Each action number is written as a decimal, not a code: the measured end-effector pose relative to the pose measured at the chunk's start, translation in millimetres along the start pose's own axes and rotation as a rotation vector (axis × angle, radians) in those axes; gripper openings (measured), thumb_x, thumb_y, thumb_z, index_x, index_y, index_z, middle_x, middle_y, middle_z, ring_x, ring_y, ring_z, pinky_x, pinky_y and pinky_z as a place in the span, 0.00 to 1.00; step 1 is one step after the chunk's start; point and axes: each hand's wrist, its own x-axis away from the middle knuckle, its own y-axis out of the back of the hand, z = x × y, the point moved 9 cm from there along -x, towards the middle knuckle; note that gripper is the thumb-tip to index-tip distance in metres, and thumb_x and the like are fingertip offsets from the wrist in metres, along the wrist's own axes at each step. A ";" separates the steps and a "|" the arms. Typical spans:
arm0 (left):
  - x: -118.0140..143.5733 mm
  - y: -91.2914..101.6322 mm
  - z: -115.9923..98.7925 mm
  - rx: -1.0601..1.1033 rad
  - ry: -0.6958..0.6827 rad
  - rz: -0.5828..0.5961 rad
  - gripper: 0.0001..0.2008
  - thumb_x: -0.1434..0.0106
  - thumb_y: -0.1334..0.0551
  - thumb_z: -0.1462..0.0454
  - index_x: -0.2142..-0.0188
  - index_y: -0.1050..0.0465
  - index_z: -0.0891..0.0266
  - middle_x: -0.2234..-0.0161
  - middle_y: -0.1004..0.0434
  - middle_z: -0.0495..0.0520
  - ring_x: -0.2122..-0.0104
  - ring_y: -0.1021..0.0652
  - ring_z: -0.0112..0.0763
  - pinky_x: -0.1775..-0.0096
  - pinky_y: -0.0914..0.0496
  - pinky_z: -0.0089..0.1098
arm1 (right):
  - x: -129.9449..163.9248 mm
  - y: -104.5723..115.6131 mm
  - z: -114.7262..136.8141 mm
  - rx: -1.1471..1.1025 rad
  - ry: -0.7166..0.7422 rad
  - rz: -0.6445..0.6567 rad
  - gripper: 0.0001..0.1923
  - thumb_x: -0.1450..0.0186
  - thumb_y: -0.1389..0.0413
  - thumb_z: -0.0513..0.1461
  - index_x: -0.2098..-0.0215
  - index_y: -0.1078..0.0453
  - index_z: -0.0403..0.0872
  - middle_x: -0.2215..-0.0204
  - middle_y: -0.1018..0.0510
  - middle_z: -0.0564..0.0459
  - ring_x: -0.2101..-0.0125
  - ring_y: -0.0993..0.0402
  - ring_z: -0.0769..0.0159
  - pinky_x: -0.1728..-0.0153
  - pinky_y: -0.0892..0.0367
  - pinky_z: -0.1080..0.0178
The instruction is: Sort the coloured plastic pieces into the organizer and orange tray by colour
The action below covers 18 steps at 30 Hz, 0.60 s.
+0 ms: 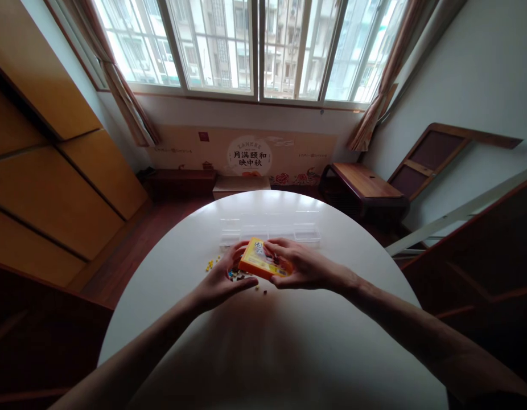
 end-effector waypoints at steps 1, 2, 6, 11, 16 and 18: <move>1.7 5.0 3.2 0.020 0.007 -0.024 0.45 0.34 0.23 0.51 0.25 0.43 0.54 0.30 0.29 0.70 0.33 0.24 0.56 0.35 0.24 0.52 | -4.7 -2.9 2.1 -0.016 0.014 0.000 0.35 0.33 0.31 0.45 0.30 0.31 0.47 0.33 0.26 0.37 0.41 0.22 0.48 0.41 0.23 0.53; 3.5 9.8 5.9 0.033 0.012 -0.045 0.46 0.35 0.23 0.51 0.26 0.42 0.55 0.30 0.29 0.70 0.33 0.24 0.57 0.36 0.23 0.52 | -9.0 -5.8 4.2 -0.029 0.027 0.001 0.35 0.33 0.31 0.45 0.30 0.31 0.47 0.33 0.27 0.37 0.41 0.22 0.48 0.40 0.23 0.53; 11.2 25.5 11.5 0.039 0.034 -0.103 0.46 0.36 0.22 0.50 0.27 0.41 0.56 0.31 0.29 0.70 0.35 0.22 0.57 0.39 0.21 0.51 | -21.6 -16.8 10.6 -0.061 0.063 0.011 0.38 0.33 0.30 0.46 0.28 0.32 0.48 0.32 0.27 0.37 0.39 0.23 0.47 0.38 0.24 0.52; 19.8 42.1 15.9 -0.073 0.080 -0.138 0.47 0.40 0.20 0.51 0.27 0.36 0.59 0.33 0.26 0.68 0.38 0.20 0.55 0.39 0.21 0.53 | -29.0 -30.0 7.7 -0.102 0.088 0.078 0.41 0.31 0.33 0.44 0.22 0.38 0.48 0.29 0.30 0.38 0.35 0.25 0.47 0.35 0.26 0.51; 21.8 54.3 5.1 -0.184 -0.010 -0.128 0.48 0.40 0.20 0.51 0.26 0.36 0.60 0.37 0.22 0.67 0.44 0.18 0.52 0.43 0.20 0.49 | -31.1 -32.6 3.8 -0.115 0.129 0.093 0.41 0.30 0.38 0.39 0.21 0.42 0.50 0.26 0.31 0.41 0.31 0.28 0.48 0.31 0.31 0.48; 21.2 57.5 -3.0 -0.252 -0.053 -0.110 0.47 0.40 0.20 0.50 0.27 0.34 0.60 0.38 0.20 0.66 0.46 0.17 0.50 0.46 0.19 0.46 | -31.3 -30.6 5.3 -0.126 0.145 0.089 0.34 0.27 0.43 0.38 0.24 0.38 0.50 0.30 0.25 0.42 0.35 0.24 0.50 0.34 0.28 0.50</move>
